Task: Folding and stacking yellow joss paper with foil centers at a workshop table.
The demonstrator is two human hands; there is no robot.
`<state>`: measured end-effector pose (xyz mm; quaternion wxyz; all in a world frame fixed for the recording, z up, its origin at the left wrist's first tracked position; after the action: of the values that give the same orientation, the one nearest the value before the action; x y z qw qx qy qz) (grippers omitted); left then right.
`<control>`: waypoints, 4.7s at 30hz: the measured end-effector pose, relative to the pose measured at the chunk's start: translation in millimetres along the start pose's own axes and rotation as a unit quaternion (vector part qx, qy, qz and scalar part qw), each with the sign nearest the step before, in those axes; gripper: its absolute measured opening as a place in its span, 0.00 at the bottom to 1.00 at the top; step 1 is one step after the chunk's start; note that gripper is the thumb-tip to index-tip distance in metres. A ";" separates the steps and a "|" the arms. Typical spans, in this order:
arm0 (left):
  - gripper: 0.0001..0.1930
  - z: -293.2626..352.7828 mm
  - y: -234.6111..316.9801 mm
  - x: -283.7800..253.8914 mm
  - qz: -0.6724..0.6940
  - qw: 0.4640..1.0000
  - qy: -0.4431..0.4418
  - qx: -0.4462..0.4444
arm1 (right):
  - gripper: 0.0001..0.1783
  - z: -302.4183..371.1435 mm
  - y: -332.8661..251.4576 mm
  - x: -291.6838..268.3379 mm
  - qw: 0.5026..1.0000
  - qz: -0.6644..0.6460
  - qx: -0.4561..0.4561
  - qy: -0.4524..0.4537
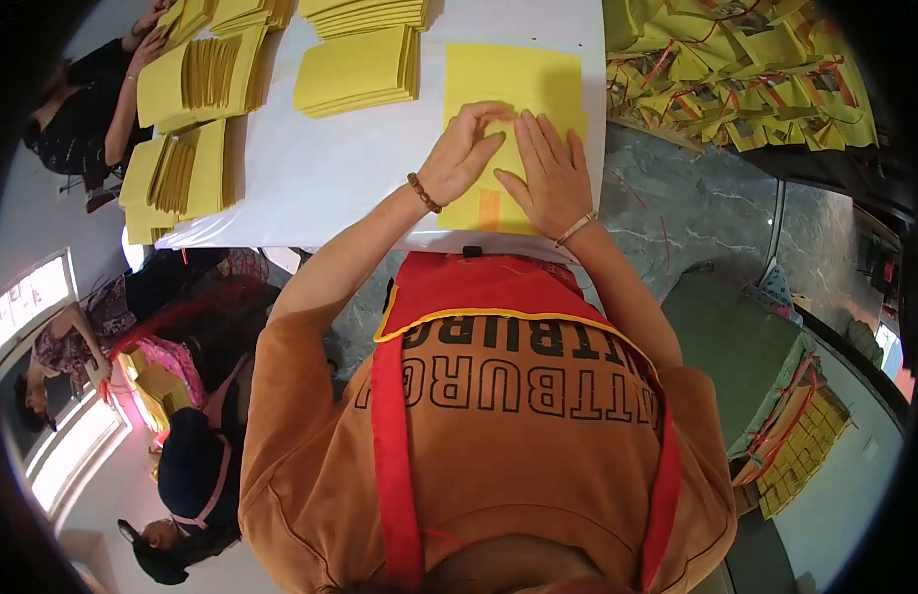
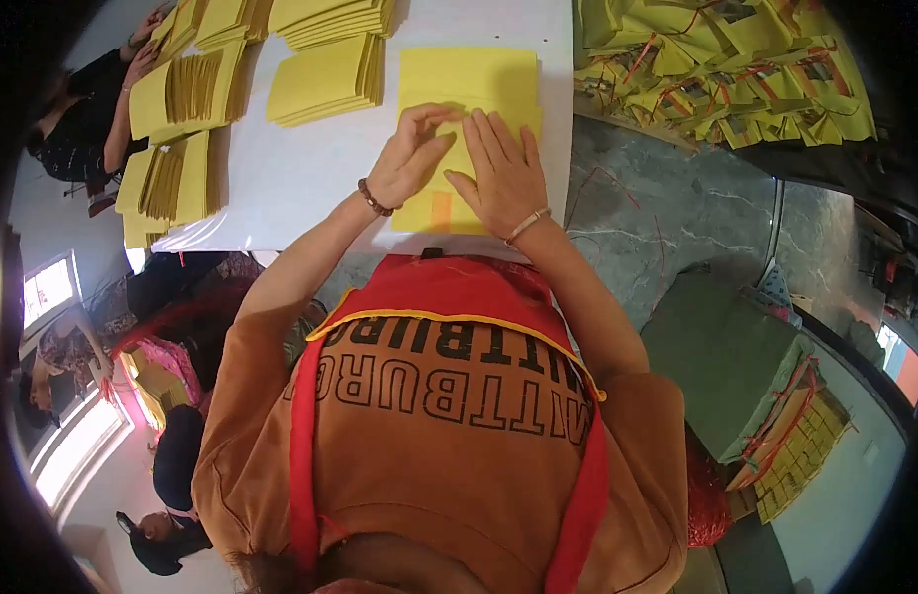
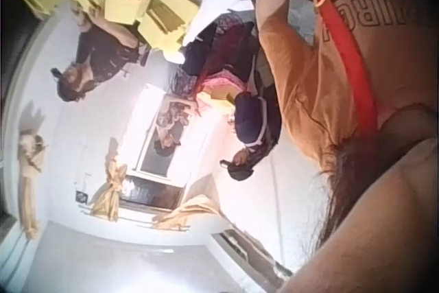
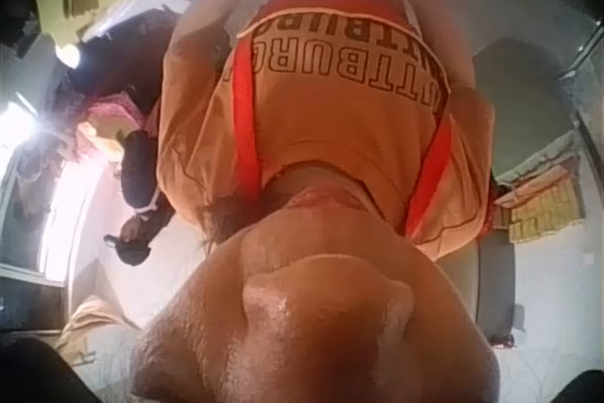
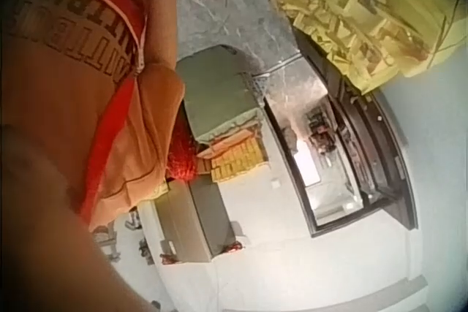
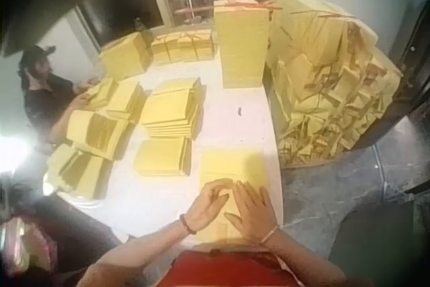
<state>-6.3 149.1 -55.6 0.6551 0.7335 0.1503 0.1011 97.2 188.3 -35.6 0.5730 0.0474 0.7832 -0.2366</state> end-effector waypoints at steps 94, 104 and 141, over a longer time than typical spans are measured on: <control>0.18 47.3 81.7 0.9 -0.404 0.843 -0.243 0.260 | 0.14 24.3 42.6 -1.5 0.963 -0.260 0.037 0.060; 0.11 63.7 67.4 8.3 -0.371 0.859 -0.244 0.256 | 0.14 26.2 57.8 6.3 0.917 -0.394 0.057 0.016; 0.09 39.1 0.2 -25.3 -0.088 0.959 -0.179 -0.200 | 0.32 27.6 62.9 8.9 0.863 -0.493 0.106 -0.007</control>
<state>-16.4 103.8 -59.0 0.8110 0.5775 0.0709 -0.0616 140.0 230.4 -70.1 0.3784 -0.2866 0.6704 -0.5703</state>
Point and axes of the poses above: each hand's wrist, its own z-axis away from the middle knuckle, its own x-axis out of the palm, y = z × x, the point moved 9 cm from there along -z, towards the middle knuckle, and after that the axes turned 3 degrees about x, right-handed, at the moved point
